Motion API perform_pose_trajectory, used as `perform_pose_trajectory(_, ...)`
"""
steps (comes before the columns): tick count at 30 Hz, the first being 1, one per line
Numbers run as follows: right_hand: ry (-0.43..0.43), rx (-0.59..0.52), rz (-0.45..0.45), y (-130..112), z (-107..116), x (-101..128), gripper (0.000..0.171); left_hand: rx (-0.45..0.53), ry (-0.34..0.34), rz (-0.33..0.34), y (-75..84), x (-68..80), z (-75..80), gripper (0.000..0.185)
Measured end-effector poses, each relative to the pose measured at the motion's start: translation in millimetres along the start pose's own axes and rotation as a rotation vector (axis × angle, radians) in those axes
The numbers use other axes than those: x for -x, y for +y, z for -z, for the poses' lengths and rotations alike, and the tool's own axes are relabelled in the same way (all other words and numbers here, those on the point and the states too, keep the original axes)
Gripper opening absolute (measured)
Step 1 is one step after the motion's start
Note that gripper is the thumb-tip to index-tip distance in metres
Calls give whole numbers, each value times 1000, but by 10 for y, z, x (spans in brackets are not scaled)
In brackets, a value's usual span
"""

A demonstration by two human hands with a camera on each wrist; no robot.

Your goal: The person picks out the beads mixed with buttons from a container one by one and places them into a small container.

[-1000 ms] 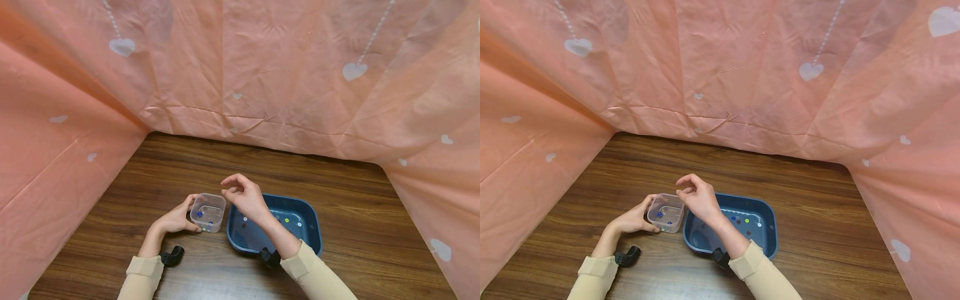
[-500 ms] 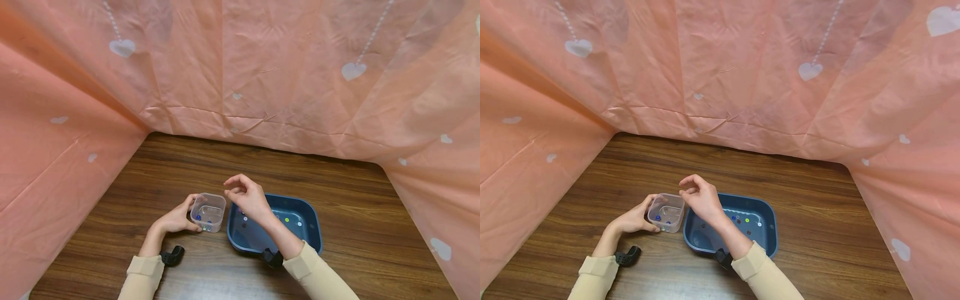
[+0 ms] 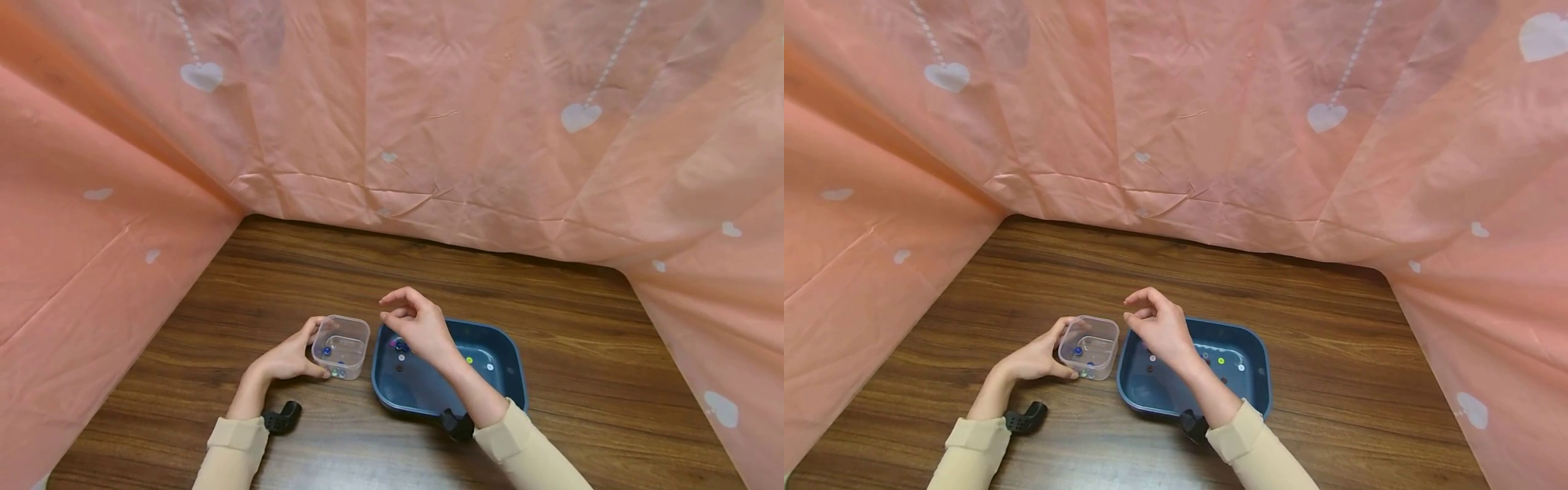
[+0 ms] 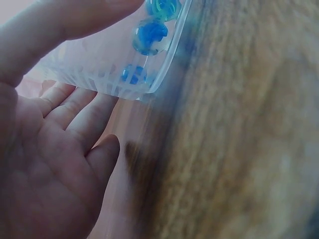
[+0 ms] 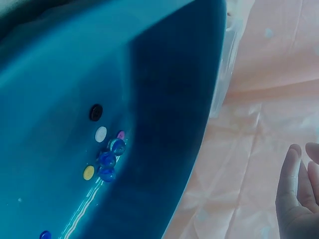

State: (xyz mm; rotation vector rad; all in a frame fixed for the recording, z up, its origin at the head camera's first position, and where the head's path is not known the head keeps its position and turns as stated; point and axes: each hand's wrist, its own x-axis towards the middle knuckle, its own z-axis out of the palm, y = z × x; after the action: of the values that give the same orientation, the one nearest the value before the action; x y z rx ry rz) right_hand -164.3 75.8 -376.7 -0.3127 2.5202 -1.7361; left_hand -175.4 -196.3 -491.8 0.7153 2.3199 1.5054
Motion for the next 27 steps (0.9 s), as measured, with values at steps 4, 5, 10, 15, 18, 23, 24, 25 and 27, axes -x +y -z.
perform_pose_trajectory(4, 1, -2, -12, 20, 26, 4, 20, -5, -2, -5, 7, -3, -2, 87)
perform_pose_trajectory(5, 2, -1, -15, 26, 33, 7, 20, -4, -5, -6, 8, -4, -5, 87)
perform_pose_trajectory(10, 13, 1, -42, 53, 67, 33, 20, 14, -10, 19, 6, -3, -18, 88)
perform_pose_trajectory(15, 19, 0, -57, 72, 93, 50, 20, 10, -5, 26, 16, 3, -19, 89)
perform_pose_trajectory(18, 19, 3, -59, 83, 100, 57, 21, 6, -5, 25, 18, 5, -16, 88)
perform_pose_trajectory(23, 17, 3, -59, 109, 102, 61, 22, 4, 4, 47, 26, 13, -15, 87)
perform_pose_trajectory(24, 18, 2, -60, 111, 102, 62, 22, 6, 6, 52, 28, 14, -16, 87)
perform_pose_trajectory(25, 19, 2, -60, 117, 102, 61, 22, 9, 6, 57, 31, 14, -18, 88)
perform_pose_trajectory(27, 21, -1, -63, 125, 104, 61, 21, 18, 3, 60, 34, 12, -23, 88)
